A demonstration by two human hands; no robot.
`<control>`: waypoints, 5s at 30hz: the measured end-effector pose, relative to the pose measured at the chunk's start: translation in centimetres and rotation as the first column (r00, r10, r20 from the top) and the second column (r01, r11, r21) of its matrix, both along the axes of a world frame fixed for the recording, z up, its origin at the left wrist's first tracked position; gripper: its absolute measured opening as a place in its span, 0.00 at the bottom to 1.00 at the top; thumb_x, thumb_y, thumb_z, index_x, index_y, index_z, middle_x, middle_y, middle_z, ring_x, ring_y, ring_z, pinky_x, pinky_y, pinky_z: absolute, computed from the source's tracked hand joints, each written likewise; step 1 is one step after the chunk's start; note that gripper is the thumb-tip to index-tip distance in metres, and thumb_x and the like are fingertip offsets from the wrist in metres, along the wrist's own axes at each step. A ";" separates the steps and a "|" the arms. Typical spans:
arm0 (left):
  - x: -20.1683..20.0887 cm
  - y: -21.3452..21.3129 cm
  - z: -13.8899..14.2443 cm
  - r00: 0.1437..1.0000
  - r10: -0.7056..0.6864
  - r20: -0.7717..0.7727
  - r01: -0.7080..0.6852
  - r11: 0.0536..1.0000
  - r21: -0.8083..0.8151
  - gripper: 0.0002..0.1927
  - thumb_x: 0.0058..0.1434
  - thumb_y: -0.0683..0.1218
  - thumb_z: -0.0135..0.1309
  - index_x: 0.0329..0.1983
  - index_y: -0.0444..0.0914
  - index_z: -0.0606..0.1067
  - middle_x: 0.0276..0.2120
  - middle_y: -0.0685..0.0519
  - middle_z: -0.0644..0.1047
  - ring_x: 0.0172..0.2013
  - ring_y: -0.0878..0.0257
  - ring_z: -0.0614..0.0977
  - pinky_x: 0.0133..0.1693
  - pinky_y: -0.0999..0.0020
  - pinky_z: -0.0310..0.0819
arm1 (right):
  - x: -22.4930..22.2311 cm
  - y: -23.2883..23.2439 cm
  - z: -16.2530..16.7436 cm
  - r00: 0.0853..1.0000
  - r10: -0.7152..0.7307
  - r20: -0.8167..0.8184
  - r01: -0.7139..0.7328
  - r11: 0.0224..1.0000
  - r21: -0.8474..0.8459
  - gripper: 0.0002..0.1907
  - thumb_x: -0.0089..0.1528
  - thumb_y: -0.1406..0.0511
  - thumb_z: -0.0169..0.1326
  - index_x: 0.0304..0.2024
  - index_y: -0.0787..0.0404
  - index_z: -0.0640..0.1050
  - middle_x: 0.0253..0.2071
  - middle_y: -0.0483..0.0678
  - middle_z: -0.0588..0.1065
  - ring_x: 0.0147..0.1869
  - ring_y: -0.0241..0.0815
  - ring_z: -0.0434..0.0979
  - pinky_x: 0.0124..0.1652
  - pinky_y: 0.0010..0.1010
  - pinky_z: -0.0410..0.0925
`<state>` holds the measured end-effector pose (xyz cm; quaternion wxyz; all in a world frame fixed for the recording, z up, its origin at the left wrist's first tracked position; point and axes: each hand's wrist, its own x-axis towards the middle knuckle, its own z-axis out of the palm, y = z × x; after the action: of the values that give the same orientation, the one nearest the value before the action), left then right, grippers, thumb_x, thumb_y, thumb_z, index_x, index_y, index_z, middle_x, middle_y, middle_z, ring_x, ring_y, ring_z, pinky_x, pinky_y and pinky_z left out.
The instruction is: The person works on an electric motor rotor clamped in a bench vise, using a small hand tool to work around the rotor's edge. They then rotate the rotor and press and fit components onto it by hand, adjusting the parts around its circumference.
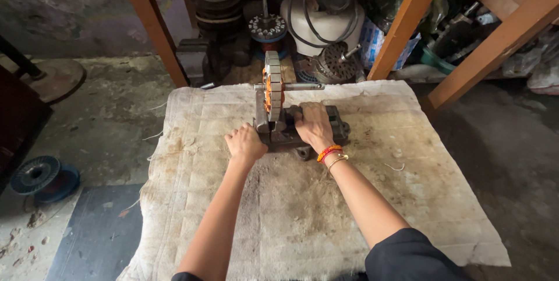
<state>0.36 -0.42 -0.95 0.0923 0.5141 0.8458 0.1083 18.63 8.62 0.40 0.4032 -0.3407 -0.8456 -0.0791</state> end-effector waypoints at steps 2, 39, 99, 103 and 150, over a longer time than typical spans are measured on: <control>0.3 0.3 0.0 0.996 0.002 -0.093 -0.003 1.000 -0.014 0.36 0.47 0.53 0.67 0.56 0.32 0.71 0.50 0.44 0.78 0.56 0.49 0.77 0.57 0.53 0.65 | 0.0 0.0 0.1 1.000 0.012 0.009 -0.012 1.000 0.002 0.17 0.63 0.64 0.54 0.51 0.68 0.75 0.50 0.59 0.75 0.59 0.59 0.72 0.65 0.48 0.60; 0.4 -1.1 -0.8 0.998 0.041 0.046 -0.049 0.980 0.193 0.30 0.41 0.48 0.69 0.48 0.35 0.73 0.45 0.44 0.80 0.52 0.48 0.78 0.56 0.57 0.68 | -0.1 0.2 -0.3 0.999 -0.033 -0.026 0.029 0.989 -0.144 0.16 0.62 0.63 0.52 0.47 0.67 0.77 0.48 0.60 0.76 0.58 0.60 0.71 0.63 0.48 0.58; -6.9 -2.4 1.2 0.497 -0.288 0.819 0.414 0.908 0.068 0.35 0.44 0.52 0.65 0.55 0.39 0.69 0.44 0.49 0.74 0.50 0.54 0.73 0.55 0.60 0.64 | 1.0 0.5 -1.3 1.000 0.007 0.008 -0.007 0.999 0.043 0.15 0.63 0.66 0.52 0.50 0.68 0.77 0.48 0.58 0.77 0.56 0.58 0.73 0.63 0.46 0.61; -7.1 -1.7 0.9 0.498 -0.285 0.819 0.415 0.907 0.064 0.34 0.42 0.49 0.67 0.53 0.40 0.71 0.42 0.51 0.76 0.47 0.57 0.75 0.55 0.61 0.65 | 1.0 0.4 -1.1 0.999 -0.019 0.032 0.018 0.999 0.034 0.16 0.63 0.66 0.52 0.51 0.68 0.77 0.47 0.58 0.76 0.57 0.58 0.73 0.64 0.46 0.61; -5.8 -2.8 -0.5 0.559 -0.317 0.766 0.313 0.936 0.158 0.48 0.41 0.56 0.71 0.64 0.39 0.66 0.40 0.54 0.73 0.41 0.60 0.74 0.44 0.67 0.69 | 1.1 0.6 -1.3 0.999 0.029 -0.023 -0.027 0.997 0.070 0.15 0.61 0.67 0.52 0.50 0.67 0.77 0.48 0.57 0.76 0.57 0.57 0.73 0.63 0.45 0.62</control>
<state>-5.49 -3.24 -1.48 0.4672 0.5578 0.6148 0.3041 19.73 9.21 -0.90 0.4260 -0.3155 -0.8422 -0.0988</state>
